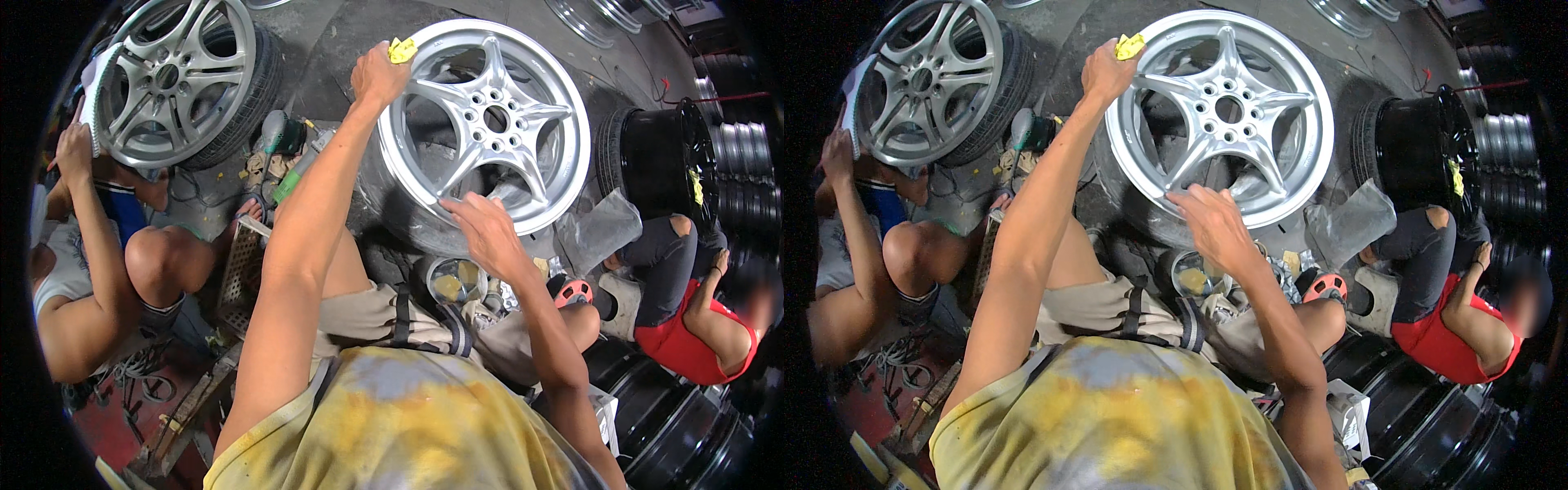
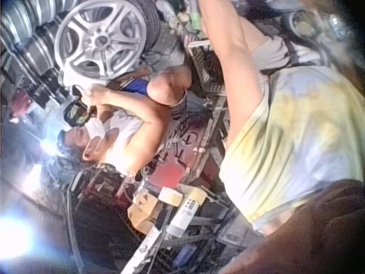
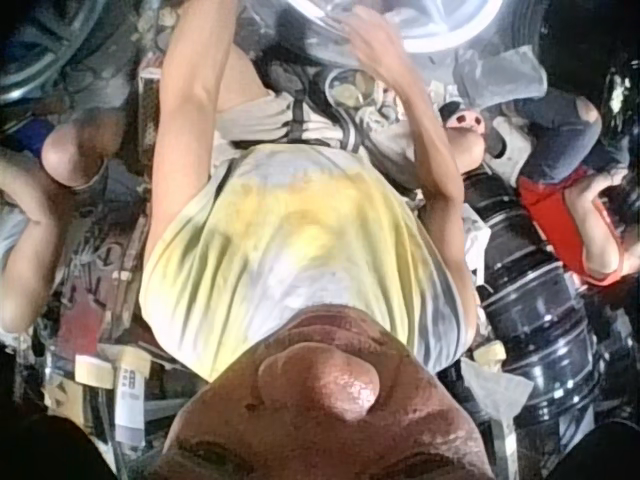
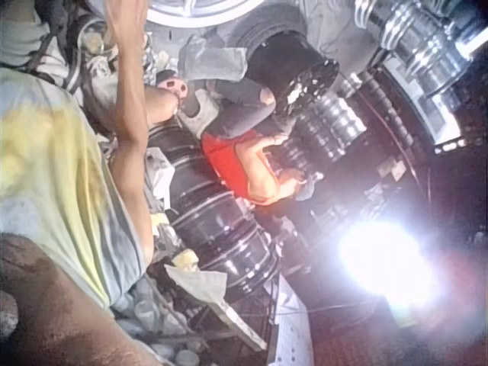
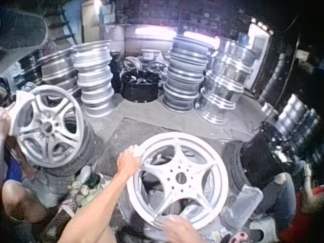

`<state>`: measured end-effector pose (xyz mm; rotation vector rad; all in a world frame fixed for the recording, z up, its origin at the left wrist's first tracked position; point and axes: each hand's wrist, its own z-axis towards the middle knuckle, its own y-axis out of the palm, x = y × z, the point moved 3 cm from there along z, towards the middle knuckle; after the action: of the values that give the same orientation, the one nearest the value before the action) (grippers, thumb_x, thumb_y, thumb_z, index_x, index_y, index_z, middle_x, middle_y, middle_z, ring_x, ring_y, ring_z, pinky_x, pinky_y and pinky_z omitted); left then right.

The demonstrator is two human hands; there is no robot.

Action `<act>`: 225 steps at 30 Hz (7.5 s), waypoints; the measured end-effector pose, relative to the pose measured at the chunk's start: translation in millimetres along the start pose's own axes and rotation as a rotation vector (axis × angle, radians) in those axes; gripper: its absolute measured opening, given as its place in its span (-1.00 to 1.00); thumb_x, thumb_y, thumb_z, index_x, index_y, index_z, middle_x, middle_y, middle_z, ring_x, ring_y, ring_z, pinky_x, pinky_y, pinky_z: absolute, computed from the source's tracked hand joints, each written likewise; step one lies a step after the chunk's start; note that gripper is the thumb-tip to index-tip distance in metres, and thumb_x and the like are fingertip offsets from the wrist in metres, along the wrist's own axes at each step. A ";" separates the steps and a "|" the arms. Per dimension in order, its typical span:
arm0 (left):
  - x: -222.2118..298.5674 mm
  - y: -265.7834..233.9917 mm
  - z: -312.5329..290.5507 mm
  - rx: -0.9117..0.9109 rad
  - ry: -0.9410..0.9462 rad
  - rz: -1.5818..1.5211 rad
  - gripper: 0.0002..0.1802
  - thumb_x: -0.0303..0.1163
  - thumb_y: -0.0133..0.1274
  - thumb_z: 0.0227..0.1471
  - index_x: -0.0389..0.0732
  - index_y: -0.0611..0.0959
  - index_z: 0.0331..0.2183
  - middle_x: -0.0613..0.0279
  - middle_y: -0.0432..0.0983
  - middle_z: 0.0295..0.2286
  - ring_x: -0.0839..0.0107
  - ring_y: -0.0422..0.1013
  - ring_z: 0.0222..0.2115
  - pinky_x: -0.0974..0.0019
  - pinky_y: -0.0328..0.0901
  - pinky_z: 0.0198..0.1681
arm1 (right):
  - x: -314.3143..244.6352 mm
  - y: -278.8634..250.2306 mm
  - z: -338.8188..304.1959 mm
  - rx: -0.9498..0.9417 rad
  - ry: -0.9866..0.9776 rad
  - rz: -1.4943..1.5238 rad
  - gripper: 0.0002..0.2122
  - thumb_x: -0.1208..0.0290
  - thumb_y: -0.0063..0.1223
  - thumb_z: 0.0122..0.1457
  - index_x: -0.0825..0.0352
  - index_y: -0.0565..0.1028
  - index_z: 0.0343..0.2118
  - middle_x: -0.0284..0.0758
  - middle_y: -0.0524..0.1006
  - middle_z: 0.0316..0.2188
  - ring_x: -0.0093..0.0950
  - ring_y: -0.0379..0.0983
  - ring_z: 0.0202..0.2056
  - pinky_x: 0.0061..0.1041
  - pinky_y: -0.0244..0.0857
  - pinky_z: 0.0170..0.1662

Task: The person sits on the floor and wipes a silver car wheel rim with a yellow cloth. They meticulously clean the spokes and the outer edge of the rim. Another person is visible in the background working on a different rim.

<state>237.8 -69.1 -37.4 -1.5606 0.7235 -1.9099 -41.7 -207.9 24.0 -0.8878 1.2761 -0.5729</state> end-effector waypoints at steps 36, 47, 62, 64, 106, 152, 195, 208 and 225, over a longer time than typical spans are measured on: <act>0.6 -0.7 2.0 -0.076 -0.030 -0.002 -0.46 0.12 0.20 0.00 -0.20 0.64 -0.26 -0.09 0.64 -0.30 -0.14 0.53 -0.18 -0.06 0.39 -0.16 | 1.0 6.3 -9.3 0.075 -0.019 0.043 -0.71 0.61 0.00 0.15 0.36 0.54 -0.05 -0.19 0.36 -0.42 -0.21 0.36 -0.33 -0.28 0.19 -0.23; 0.8 1.2 5.2 -0.066 -0.042 -0.020 -0.44 0.13 0.19 0.00 -0.19 0.64 -0.21 -0.10 0.63 -0.25 -0.14 0.52 -0.16 -0.05 0.38 -0.14 | 3.4 8.2 -4.6 0.120 -0.008 0.166 -0.74 0.63 0.01 0.18 0.41 0.54 -0.07 -0.13 0.34 -0.42 -0.14 0.37 -0.37 -0.21 0.25 -0.28; 4.5 -0.2 2.7 -0.093 -0.032 -0.047 -0.46 0.10 0.20 0.00 -0.20 0.65 -0.22 -0.09 0.64 -0.27 -0.12 0.53 -0.18 -0.04 0.39 -0.15 | 12.8 3.6 4.8 -0.009 0.157 0.338 -0.80 0.51 -0.06 0.29 0.39 0.54 -0.09 -0.08 0.40 -0.37 -0.07 0.42 -0.34 -0.21 0.26 -0.25; -0.1 -2.1 6.5 -0.091 -0.018 -0.033 -0.46 0.10 0.20 0.00 -0.18 0.65 -0.21 -0.09 0.63 -0.26 -0.12 0.53 -0.18 -0.04 0.39 -0.14 | 10.8 -1.1 1.7 -0.039 0.203 0.360 -0.80 0.50 -0.06 0.29 0.40 0.54 -0.10 -0.08 0.41 -0.37 -0.06 0.42 -0.34 -0.21 0.26 -0.25; 0.9 6.7 3.1 -0.068 -0.002 -0.020 -0.45 0.13 0.20 -0.01 -0.19 0.63 -0.25 -0.09 0.63 -0.27 -0.14 0.53 -0.17 -0.08 0.39 -0.15 | -36.8 23.5 3.1 0.207 0.100 -0.083 -0.70 0.67 -0.04 0.12 0.53 0.49 -0.06 -0.12 0.42 -0.30 -0.15 0.41 -0.23 -0.23 0.26 -0.12; 4.5 1.4 2.3 -0.101 -0.034 -0.027 -0.43 0.12 0.16 0.04 -0.22 0.63 -0.18 -0.13 0.62 -0.24 -0.16 0.51 -0.14 -0.07 0.37 -0.10 | -22.9 23.5 22.9 0.143 0.148 -0.013 -0.79 0.65 -0.04 0.09 0.53 0.52 -0.21 -0.10 0.47 -0.32 -0.10 0.45 -0.26 -0.21 0.28 -0.21; 118.2 -3.0 -301.1 -0.428 0.678 0.630 -0.30 -0.31 -0.01 0.08 -0.51 0.32 0.18 -0.32 0.32 0.02 -0.20 0.19 0.14 0.03 0.33 0.08 | 26.4 -16.7 -142.7 0.569 0.551 0.421 -0.80 0.48 0.01 0.27 0.52 0.53 -0.17 -0.17 0.39 -0.46 -0.37 0.39 -0.43 -0.41 0.26 -0.31; 42.0 -77.0 -224.0 -0.672 0.546 0.426 -0.37 -0.64 0.01 -0.11 -0.20 0.54 0.09 -0.05 0.31 0.15 0.04 0.29 0.18 0.08 0.37 0.11 | 68.9 -11.3 -187.2 0.865 0.611 0.257 -0.81 0.44 0.01 0.28 0.51 0.52 -0.27 -0.23 0.48 -0.25 -0.35 0.44 -0.18 -0.43 0.29 -0.05; 33.8 -22.5 -257.3 -0.755 -0.668 -0.651 -0.39 0.11 0.19 0.09 -0.37 0.67 -0.47 0.15 0.59 -0.58 0.45 0.51 -0.64 0.39 0.42 -0.56 | 59.9 12.5 -145.5 0.721 0.705 1.308 -0.84 0.27 -0.01 0.38 0.24 0.40 -0.23 -0.29 0.57 -0.36 -0.58 0.51 -0.41 -0.61 0.39 -0.35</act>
<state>-22.6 -63.0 -43.6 -2.9983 0.7073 -1.3360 -170.4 -284.0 -26.6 0.8488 1.7597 -0.2011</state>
